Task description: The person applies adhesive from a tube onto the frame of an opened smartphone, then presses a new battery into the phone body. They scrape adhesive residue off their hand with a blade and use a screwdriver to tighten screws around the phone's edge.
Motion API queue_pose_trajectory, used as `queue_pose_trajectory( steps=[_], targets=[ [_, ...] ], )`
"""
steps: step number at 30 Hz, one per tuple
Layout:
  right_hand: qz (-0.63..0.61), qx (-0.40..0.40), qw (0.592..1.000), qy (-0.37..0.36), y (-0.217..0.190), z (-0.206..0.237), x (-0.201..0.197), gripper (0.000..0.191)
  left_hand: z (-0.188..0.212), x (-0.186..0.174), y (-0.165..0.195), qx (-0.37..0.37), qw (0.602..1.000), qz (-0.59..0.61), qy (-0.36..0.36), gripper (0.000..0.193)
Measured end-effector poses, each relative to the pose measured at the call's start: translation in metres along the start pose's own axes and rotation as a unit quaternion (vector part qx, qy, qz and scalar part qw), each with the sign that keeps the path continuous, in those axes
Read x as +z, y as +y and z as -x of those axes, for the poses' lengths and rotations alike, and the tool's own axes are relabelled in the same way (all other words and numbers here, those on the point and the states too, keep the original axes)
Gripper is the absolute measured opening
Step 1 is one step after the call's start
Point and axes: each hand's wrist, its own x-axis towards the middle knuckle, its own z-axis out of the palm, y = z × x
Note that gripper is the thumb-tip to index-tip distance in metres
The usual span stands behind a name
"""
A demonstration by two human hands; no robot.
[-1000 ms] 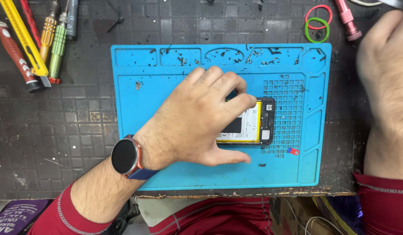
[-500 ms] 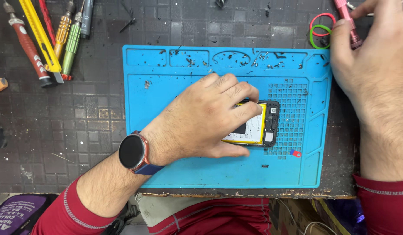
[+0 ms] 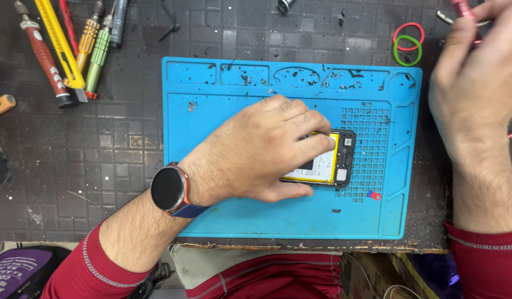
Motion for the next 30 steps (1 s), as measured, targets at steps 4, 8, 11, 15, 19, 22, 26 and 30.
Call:
queue_pose_trajectory(
  steps=[4, 8, 11, 15, 19, 22, 26, 30],
  targets=[
    [-0.077, 0.025, 0.996, 0.027, 0.000, 0.008, 0.001, 0.017, 0.003, 0.002, -0.001, -0.002, 1.000, 0.017, -0.011, 0.051],
    [-0.152, 0.045, 0.986, 0.045, -0.001, 0.015, 0.002, 0.021, 0.004, 0.005, -0.002, 0.016, 1.000, 0.016, -0.009, 0.045],
    [-0.223, 0.055, 0.972, 0.047, -0.007, 0.020, -0.001, 0.025, 0.005, 0.007, -0.002, 0.021, 1.000, 0.013, -0.008, 0.043],
    [-0.327, 0.037, 0.944, 0.025, -0.019, 0.024, -0.009, 0.028, 0.006, 0.007, -0.005, 0.025, 1.000, 0.019, -0.004, 0.044],
    [-0.328, -0.014, 0.944, 0.021, -0.030, 0.024, -0.010, 0.029, 0.007, 0.008, -0.006, 0.025, 0.999, 0.020, -0.013, 0.042],
    [-0.325, -0.031, 0.945, 0.036, -0.033, 0.019, -0.008, 0.031, 0.007, 0.007, -0.005, 0.021, 0.999, 0.024, -0.020, 0.042],
    [-0.322, -0.044, 0.944, 0.049, -0.036, 0.012, -0.009, 0.034, 0.004, 0.004, -0.005, 0.029, 0.999, 0.023, -0.013, 0.042],
    [-0.327, -0.054, 0.941, 0.063, -0.038, 0.009, -0.008, 0.038, 0.003, 0.002, -0.003, 0.021, 0.999, 0.019, -0.017, 0.041]
  ],
)
